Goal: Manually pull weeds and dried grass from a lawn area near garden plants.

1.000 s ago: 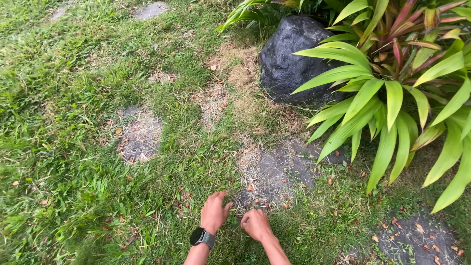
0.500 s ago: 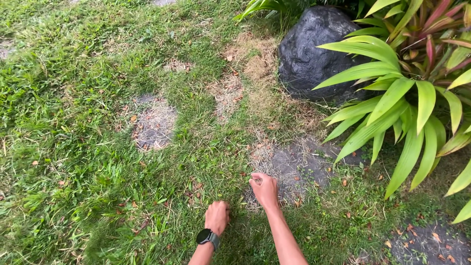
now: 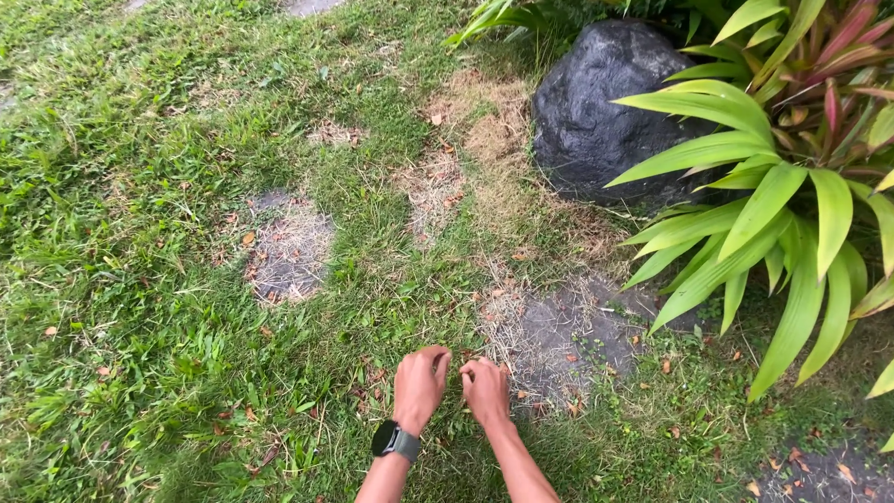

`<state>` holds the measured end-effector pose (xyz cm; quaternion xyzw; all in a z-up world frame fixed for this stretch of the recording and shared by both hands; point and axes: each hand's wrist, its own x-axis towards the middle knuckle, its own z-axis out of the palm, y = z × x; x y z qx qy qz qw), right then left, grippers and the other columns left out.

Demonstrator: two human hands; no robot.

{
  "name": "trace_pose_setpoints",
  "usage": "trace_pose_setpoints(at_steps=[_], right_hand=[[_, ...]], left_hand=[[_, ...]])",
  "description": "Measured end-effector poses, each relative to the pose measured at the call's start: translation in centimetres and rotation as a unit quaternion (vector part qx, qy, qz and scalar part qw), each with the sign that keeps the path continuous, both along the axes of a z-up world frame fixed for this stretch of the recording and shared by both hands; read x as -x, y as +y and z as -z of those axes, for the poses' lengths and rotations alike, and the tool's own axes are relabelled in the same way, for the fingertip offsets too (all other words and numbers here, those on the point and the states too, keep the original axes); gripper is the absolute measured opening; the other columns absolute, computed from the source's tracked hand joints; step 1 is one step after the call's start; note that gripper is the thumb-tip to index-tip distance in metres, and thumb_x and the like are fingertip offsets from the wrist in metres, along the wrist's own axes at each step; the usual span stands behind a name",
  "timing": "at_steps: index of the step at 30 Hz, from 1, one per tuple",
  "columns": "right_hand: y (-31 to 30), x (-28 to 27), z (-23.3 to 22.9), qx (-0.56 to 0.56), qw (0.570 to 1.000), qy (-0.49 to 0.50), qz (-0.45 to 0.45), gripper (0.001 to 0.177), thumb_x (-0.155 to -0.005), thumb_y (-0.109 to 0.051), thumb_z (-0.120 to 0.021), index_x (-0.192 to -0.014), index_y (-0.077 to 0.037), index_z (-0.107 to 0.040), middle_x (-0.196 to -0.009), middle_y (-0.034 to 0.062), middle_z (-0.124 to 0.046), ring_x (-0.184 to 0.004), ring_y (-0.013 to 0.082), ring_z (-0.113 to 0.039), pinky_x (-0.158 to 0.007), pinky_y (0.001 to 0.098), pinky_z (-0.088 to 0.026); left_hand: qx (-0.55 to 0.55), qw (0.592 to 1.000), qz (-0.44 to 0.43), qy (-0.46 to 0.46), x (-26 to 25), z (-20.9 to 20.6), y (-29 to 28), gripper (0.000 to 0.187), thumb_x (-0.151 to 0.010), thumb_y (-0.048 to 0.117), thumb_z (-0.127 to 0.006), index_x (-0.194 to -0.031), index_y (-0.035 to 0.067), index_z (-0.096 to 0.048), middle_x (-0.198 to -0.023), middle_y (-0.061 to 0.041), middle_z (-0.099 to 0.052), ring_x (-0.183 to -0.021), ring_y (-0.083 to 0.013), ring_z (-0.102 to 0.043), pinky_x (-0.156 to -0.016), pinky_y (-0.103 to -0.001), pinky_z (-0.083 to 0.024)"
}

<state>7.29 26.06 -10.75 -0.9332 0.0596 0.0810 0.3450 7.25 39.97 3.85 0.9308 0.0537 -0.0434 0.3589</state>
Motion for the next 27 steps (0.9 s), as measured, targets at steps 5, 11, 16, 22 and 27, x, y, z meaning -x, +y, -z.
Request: trace_pose_setpoints(at_steps=[5, 11, 16, 22, 27], right_hand=[[-2.9, -2.7, -1.2, -0.099, 0.993, 0.051, 0.039, 0.02, -0.091, -0.006, -0.065, -0.101, -0.012, -0.081, -0.085, 0.0051, -0.079, -0.058, 0.0111, -0.063, -0.052, 0.0282, -0.053], [-5.7, -6.9, -7.1, -0.199, 0.975, 0.018, 0.097, 0.017, -0.093, -0.011, -0.066, -0.105, -0.012, -0.078, -0.089, 0.0091, -0.08, -0.07, 0.0121, -0.073, -0.057, 0.0221, -0.06], [-5.6, -8.7, -8.9, -0.177, 0.979, -0.077, 0.063, 0.023, -0.089, -0.017, -0.073, -0.111, -0.014, -0.078, -0.106, 0.0068, -0.08, -0.084, 0.0136, -0.075, -0.067, 0.0213, -0.057], [-3.6, -6.9, -9.0, -0.101, 0.981, 0.109, 0.127, 0.039, -0.094, -0.021, -0.068, -0.133, -0.025, -0.067, -0.12, 0.0065, -0.077, -0.077, 0.0411, -0.072, -0.067, 0.0395, -0.06], [-2.9, -3.6, 3.3, -0.052, 0.995, -0.072, 0.052, 0.044, -0.078, -0.014, -0.083, -0.12, -0.012, -0.071, -0.131, 0.0271, -0.057, -0.076, 0.0148, -0.071, -0.065, 0.0304, -0.054]], left_hand=[[-0.08, 0.994, 0.073, -0.014, -1.6, 5.0, -1.1, 0.033, -0.084, 0.019, -0.076, -0.115, 0.009, -0.071, -0.116, -0.017, -0.068, -0.1, -0.0296, -0.066, -0.081, -0.042, -0.058], [-0.195, 0.97, 0.143, 0.011, 0.1, 13.9, -0.6, 0.025, -0.082, 0.011, -0.077, -0.106, 0.006, -0.072, -0.119, -0.018, -0.064, -0.11, -0.033, -0.063, -0.086, -0.041, -0.058], [-0.199, 0.973, 0.118, 0.01, 0.0, 17.0, 0.5, 0.016, -0.087, -0.009, -0.065, -0.094, 0.002, -0.075, -0.106, -0.015, -0.071, -0.086, -0.026, -0.071, -0.069, -0.035, -0.064], [0.033, 0.999, 0.017, 0.039, 0.5, 11.7, 1.4, 0.018, -0.086, -0.001, -0.067, -0.092, 0.008, -0.081, -0.092, -0.008, -0.075, -0.065, -0.0162, -0.071, -0.056, -0.03, -0.062], [0.071, 0.988, -0.082, 0.11, -1.9, 1.7, 1.6, 0.021, -0.099, 0.028, -0.066, -0.102, 0.011, -0.078, -0.079, -0.009, -0.076, -0.065, -0.0249, -0.064, -0.061, -0.039, -0.054]])
